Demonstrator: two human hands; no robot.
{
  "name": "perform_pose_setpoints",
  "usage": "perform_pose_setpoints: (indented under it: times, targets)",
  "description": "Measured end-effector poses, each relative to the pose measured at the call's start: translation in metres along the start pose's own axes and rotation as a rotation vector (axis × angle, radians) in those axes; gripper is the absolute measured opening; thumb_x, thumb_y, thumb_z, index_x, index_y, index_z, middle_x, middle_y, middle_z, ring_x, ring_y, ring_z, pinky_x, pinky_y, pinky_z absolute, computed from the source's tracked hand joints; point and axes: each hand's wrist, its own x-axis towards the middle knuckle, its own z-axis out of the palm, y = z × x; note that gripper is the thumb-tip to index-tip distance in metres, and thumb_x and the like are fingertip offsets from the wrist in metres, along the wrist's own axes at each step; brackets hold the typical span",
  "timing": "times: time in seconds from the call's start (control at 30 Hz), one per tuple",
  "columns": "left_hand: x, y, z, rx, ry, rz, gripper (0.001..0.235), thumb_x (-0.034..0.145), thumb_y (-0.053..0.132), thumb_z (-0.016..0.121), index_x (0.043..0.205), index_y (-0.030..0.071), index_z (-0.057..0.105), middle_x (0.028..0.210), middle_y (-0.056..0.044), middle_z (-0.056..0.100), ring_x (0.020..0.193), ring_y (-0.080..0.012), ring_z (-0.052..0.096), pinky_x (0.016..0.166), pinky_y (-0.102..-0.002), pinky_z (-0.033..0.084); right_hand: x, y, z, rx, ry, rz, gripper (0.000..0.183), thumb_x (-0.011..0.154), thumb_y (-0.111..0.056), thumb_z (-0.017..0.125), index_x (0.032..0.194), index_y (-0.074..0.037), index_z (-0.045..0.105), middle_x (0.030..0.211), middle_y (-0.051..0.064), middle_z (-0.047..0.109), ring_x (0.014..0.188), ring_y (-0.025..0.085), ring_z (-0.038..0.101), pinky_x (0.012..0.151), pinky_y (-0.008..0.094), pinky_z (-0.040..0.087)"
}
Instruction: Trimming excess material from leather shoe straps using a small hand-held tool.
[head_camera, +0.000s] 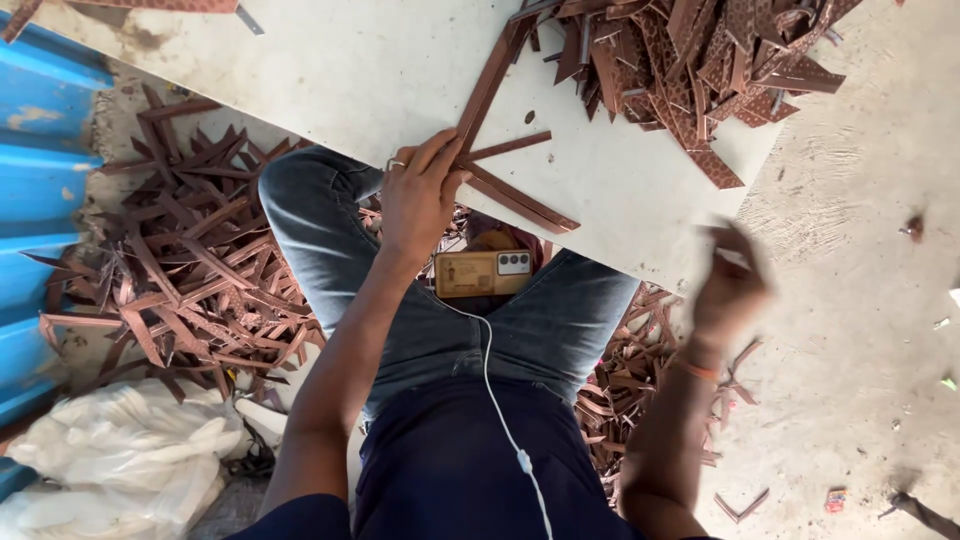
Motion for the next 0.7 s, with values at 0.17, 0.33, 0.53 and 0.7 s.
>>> perform_pose_setpoints:
  times: [0.17,0.33,0.53,0.7]
  targets:
    - [0.004,0.004,-0.002,-0.025,0.034,0.021,0.034,0.102,0.024,0.07,0.131,0.005,0.069,0.137,-0.002,0.062,0.118,-0.0282,0.06,0.099,-0.046,0.051,0.012,-0.095,0.097,0.076,-0.282,-0.068,0.021,0.099,-0.002,0.076,0.12,-0.004,0.074,0.117,0.01,0.073,0.097,0.017,0.074,0.081,0.029,0.062]
    - [0.006,0.0,0.002,-0.131,0.002,0.019,0.03,0.101,0.02,0.07,0.126,0.002,0.069,0.131,-0.006,0.063,0.117,-0.0308,0.061,0.098,-0.045,0.053,0.044,-0.118,0.154,-0.04,-0.287,-0.394,0.028,0.097,-0.003,0.077,0.124,-0.006,0.072,0.132,0.014,0.065,0.098,0.026,0.075,0.079,0.032,0.063]
    - [-0.003,0.009,0.008,-0.028,0.05,0.05,0.027,0.102,0.018,0.07,0.121,-0.001,0.07,0.129,-0.007,0.063,0.112,-0.0281,0.065,0.087,-0.042,0.056,0.054,-0.11,0.162,-0.139,-0.429,-0.379,0.019,0.093,-0.005,0.081,0.106,0.0,0.068,0.115,0.016,0.068,0.078,0.03,0.071,0.064,0.039,0.056]
    - [-0.006,0.013,0.014,0.032,0.071,0.064,0.021,0.104,0.012,0.068,0.12,-0.001,0.07,0.13,-0.007,0.063,0.111,-0.028,0.066,0.093,-0.041,0.058,0.053,-0.119,0.157,0.188,-0.583,-0.033,0.012,0.098,-0.009,0.079,0.106,-0.002,0.073,0.086,0.005,0.072,0.059,0.013,0.052,0.052,0.029,0.037]
